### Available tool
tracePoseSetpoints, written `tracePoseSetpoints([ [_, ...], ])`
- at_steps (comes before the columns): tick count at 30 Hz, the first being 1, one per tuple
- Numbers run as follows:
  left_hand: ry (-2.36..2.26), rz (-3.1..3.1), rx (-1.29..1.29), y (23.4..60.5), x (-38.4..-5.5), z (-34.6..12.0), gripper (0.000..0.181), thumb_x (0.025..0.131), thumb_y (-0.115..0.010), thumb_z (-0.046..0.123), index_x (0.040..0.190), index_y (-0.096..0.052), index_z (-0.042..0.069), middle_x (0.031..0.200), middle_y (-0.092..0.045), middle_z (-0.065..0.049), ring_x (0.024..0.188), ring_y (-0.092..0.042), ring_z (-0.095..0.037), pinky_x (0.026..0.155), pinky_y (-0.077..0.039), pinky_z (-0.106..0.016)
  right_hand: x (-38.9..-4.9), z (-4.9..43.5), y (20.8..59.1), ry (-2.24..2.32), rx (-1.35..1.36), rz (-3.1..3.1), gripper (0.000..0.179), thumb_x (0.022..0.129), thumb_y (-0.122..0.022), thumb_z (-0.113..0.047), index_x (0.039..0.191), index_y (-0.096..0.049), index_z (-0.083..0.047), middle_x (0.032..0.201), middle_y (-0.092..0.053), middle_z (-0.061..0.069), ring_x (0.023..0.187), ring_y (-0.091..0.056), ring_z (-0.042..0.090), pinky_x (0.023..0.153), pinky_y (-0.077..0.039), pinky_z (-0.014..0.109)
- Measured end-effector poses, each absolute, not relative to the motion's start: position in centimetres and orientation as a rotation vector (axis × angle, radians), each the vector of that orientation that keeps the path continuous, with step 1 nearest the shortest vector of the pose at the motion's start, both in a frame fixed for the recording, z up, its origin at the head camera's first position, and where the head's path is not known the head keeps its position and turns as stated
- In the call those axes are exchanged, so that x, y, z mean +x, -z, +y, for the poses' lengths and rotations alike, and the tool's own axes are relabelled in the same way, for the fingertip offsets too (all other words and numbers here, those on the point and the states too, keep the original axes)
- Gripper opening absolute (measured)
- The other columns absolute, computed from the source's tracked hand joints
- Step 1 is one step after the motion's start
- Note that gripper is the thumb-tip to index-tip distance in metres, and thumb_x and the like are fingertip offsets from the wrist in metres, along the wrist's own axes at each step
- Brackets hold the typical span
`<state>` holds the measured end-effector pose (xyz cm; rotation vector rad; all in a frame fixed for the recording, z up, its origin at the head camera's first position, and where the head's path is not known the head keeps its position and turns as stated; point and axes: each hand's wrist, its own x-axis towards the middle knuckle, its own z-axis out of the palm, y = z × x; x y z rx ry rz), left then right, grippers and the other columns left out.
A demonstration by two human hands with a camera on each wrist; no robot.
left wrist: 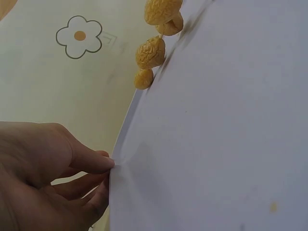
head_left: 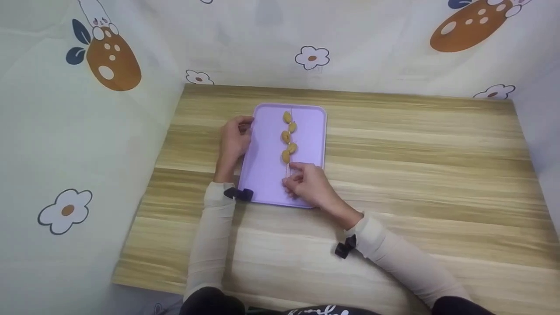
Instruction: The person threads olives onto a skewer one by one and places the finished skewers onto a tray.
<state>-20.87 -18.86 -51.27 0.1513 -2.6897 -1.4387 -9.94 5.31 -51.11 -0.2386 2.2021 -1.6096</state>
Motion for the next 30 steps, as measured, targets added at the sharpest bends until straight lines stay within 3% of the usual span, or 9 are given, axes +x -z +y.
tracePoseSetpoints([
  [6, 1.438, -2.687, 0.150, 51.4, -20.9, -18.8, 0.033, 0.101, -0.061, -0.005, 0.132, -0.074, 0.001, 0.132, -0.075, -0.020, 0.123, -0.074, -0.033, 0.108, -0.061, -0.042, -9.3, 4.8, 50.9, 1.416, -0.400, 2.383, 0.074, 0.098, -0.080, -0.012, 0.159, -0.044, 0.008, 0.080, -0.081, 0.004, 0.063, -0.072, 0.010, 0.058, -0.063, 0.026],
  [16, 1.423, -2.702, 0.151, 51.5, -21.1, -18.8, 0.032, 0.102, -0.062, -0.003, 0.132, -0.074, 0.002, 0.130, -0.076, -0.018, 0.120, -0.074, -0.032, 0.106, -0.062, -0.042, -9.5, 4.4, 51.4, 1.368, -0.477, 2.486, 0.070, 0.099, -0.081, -0.017, 0.155, -0.049, 0.010, 0.069, -0.076, -0.001, 0.054, -0.064, 0.005, 0.050, -0.056, 0.024],
  [22, 1.463, -2.682, 0.115, 51.5, -21.1, -18.8, 0.032, 0.101, -0.061, -0.005, 0.131, -0.074, -0.001, 0.132, -0.076, -0.020, 0.123, -0.074, -0.034, 0.107, -0.062, -0.043, -9.5, 5.0, 51.7, 1.414, -0.510, 2.443, 0.070, 0.100, -0.080, -0.024, 0.154, -0.050, 0.010, 0.072, -0.079, -0.001, 0.056, -0.066, 0.001, 0.053, -0.057, 0.021],
  [26, 1.467, -2.671, 0.121, 51.4, -20.9, -18.7, 0.033, 0.100, -0.061, -0.007, 0.130, -0.074, -0.002, 0.131, -0.076, -0.021, 0.121, -0.074, -0.034, 0.107, -0.062, -0.043, -9.9, 6.2, 51.1, 1.467, -0.499, 2.431, 0.063, 0.102, -0.078, -0.023, 0.152, -0.054, 0.009, 0.077, -0.081, 0.003, 0.059, -0.069, 0.005, 0.054, -0.059, 0.023],
  [30, 1.389, -2.683, 0.106, 50.6, -20.4, -18.1, 0.033, 0.101, -0.063, -0.004, 0.131, -0.074, 0.002, 0.129, -0.076, -0.021, 0.119, -0.074, -0.033, 0.105, -0.062, -0.044, -10.9, 8.4, 50.5, 1.550, -0.454, 2.474, 0.041, 0.104, -0.074, -0.021, 0.137, -0.070, 0.003, 0.083, -0.082, 0.006, 0.067, -0.074, 0.016, 0.057, -0.061, 0.025],
])
